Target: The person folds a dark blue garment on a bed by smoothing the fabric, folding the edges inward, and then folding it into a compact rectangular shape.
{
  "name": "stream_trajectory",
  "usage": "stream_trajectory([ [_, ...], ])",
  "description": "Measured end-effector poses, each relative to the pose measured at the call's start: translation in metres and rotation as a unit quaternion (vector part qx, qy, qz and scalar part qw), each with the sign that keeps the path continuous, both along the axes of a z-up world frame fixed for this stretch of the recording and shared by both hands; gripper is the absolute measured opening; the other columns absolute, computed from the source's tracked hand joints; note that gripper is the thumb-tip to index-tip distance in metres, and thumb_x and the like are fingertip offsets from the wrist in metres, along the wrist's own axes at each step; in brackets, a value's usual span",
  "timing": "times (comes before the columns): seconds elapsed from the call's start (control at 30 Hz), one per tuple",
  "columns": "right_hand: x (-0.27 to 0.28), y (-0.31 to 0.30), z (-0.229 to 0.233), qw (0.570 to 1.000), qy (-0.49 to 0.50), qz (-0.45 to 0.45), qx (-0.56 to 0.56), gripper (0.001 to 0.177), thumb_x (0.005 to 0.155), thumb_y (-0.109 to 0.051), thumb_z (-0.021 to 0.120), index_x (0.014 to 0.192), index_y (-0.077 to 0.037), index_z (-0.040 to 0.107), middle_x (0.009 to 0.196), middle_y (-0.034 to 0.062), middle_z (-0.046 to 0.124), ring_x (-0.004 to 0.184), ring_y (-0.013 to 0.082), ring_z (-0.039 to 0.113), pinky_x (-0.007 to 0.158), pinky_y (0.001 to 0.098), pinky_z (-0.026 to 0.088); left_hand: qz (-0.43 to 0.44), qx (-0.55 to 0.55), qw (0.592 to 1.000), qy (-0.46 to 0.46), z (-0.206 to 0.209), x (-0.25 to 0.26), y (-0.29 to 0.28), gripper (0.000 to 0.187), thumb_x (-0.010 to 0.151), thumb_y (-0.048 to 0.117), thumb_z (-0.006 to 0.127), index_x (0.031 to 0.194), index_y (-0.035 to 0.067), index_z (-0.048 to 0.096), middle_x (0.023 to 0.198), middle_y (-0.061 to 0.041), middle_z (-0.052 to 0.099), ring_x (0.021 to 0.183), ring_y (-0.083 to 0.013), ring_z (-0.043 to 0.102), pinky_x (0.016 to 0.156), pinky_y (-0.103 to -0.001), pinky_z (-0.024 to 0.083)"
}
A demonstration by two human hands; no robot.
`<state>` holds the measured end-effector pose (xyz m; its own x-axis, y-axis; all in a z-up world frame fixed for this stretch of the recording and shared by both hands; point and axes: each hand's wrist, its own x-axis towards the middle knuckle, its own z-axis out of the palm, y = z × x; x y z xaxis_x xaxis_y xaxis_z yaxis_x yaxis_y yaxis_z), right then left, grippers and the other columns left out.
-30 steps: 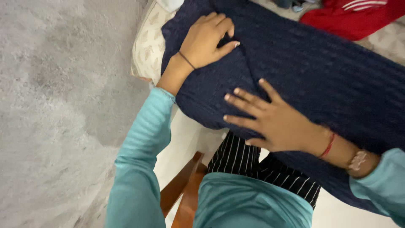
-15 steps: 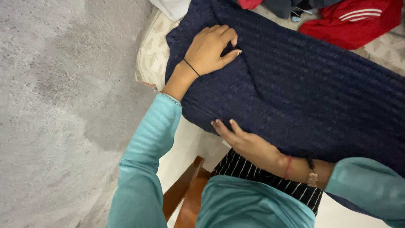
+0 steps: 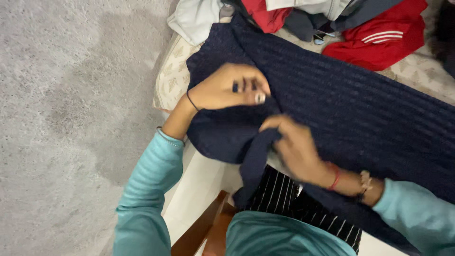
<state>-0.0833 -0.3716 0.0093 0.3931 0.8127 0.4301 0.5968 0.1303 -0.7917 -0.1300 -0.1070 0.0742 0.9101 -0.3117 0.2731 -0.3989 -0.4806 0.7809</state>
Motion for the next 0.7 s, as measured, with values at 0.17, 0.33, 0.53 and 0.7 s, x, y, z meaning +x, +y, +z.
stream_trajectory([
  [0.17,0.037,0.011,0.015,0.987,0.148,-0.055,0.022,0.029,0.099,0.009,0.051,0.121,-0.002,0.065,0.109,0.0118,0.063,0.100,0.0238,0.063,0.094,0.0300,0.047,-0.044,0.164,0.985,0.034,-0.003,0.004,-0.016,0.044,0.090,0.041,0.078,0.106,0.000,0.072,0.082,-0.017,0.071,0.073,-0.0290,0.070,0.066,-0.038,0.052],
  [0.33,0.038,-0.001,0.056,0.912,-0.411,0.005,-0.017,0.038,0.081,-0.011,0.062,0.119,-0.013,0.064,0.128,0.0095,0.063,0.109,0.0251,0.061,0.089,0.0359,0.046,-0.061,0.165,0.983,-0.046,-0.050,0.042,-0.005,0.035,0.094,0.035,0.074,0.105,0.002,0.073,0.088,-0.018,0.071,0.081,-0.0322,0.068,0.070,-0.041,0.051],
  [0.53,0.037,0.001,0.059,0.729,-0.666,0.156,-0.018,0.036,0.086,-0.019,0.063,0.120,-0.009,0.069,0.117,0.0042,0.066,0.105,0.0201,0.062,0.083,0.0337,0.049,-0.047,0.164,0.978,0.117,-0.060,0.054,0.003,0.032,0.096,0.033,0.073,0.101,0.002,0.074,0.080,-0.018,0.070,0.071,-0.0263,0.064,0.070,-0.038,0.049],
  [0.7,0.033,0.017,0.041,0.955,-0.285,0.070,0.050,0.030,0.087,-0.001,0.056,0.115,-0.002,0.065,0.107,0.0108,0.067,0.096,0.0235,0.068,0.083,0.0308,0.053,-0.056,0.079,0.989,0.108,-0.065,0.051,0.008,0.029,0.096,0.029,0.067,0.109,0.004,0.074,0.093,-0.008,0.078,0.082,-0.0150,0.071,0.075,-0.031,0.054],
])
